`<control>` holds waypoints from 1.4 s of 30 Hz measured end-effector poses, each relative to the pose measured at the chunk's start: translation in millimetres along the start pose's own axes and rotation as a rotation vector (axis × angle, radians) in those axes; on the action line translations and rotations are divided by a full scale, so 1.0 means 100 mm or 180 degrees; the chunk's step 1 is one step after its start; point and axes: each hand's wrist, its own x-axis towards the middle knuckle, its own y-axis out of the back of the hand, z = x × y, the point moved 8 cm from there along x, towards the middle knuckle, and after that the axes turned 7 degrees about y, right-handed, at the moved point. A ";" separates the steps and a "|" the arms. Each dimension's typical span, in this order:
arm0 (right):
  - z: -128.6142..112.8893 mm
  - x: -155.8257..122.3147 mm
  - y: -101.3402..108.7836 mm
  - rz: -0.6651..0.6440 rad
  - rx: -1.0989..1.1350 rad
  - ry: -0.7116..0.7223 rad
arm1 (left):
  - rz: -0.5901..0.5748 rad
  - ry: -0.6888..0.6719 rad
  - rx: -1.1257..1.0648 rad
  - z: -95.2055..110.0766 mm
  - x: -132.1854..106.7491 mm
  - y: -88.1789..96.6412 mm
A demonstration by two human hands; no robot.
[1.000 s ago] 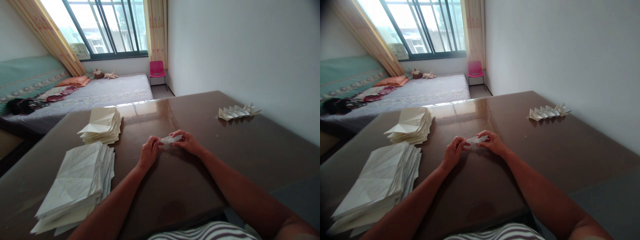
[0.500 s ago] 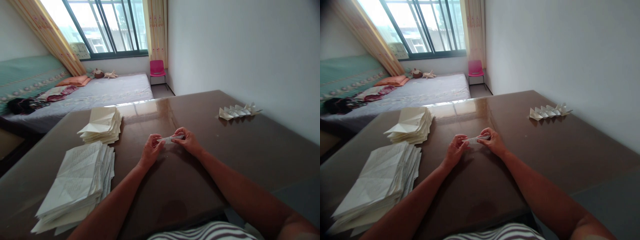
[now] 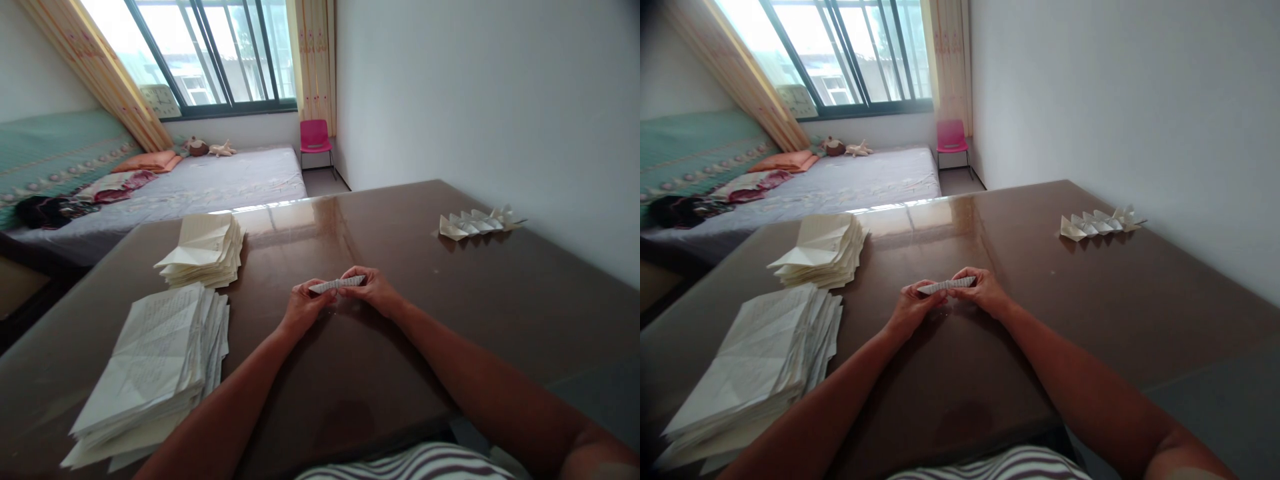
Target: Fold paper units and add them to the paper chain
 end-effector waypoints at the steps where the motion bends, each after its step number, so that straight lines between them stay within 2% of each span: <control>1: 0.01 0.00 0.00 0.0009 0.0035 -0.0018 | -0.0011 0.0018 -0.0022 0.00 0.00 -0.01; 7: 0.01 0.01 0.03 0.0133 0.0136 -0.0061 | -0.0054 -0.0027 0.0020 0.03 0.00 -0.03; 13: 0.05 0.00 0.05 0.0010 0.0337 -0.0242 | 0.0095 -0.0032 0.0088 0.00 0.02 0.06; 18: 0.03 0.02 0.10 0.0069 0.0387 -0.0114 | 0.0041 -0.0005 0.0006 0.00 0.02 0.05; 26: 0.08 0.02 0.12 0.0059 0.0380 -0.0233 | -0.0012 0.0028 -0.0141 -0.01 0.02 0.04; 30: 0.04 0.02 0.15 -0.0005 -0.0194 -0.0007 | 0.0100 -0.0114 0.0303 0.00 0.03 0.06; 33: -0.09 0.02 0.15 -0.0070 -0.1138 0.0483 | 0.0281 -0.0524 0.1055 0.10 0.01 0.07; 37: -0.19 -0.01 0.05 -0.0295 -0.2205 0.1026 | 0.0455 -0.1020 0.2097 0.24 -0.05 0.02; 42: -0.16 -0.03 -0.05 -0.0503 -0.2817 0.1256 | 0.0360 -0.1104 0.2969 0.25 -0.09 -0.06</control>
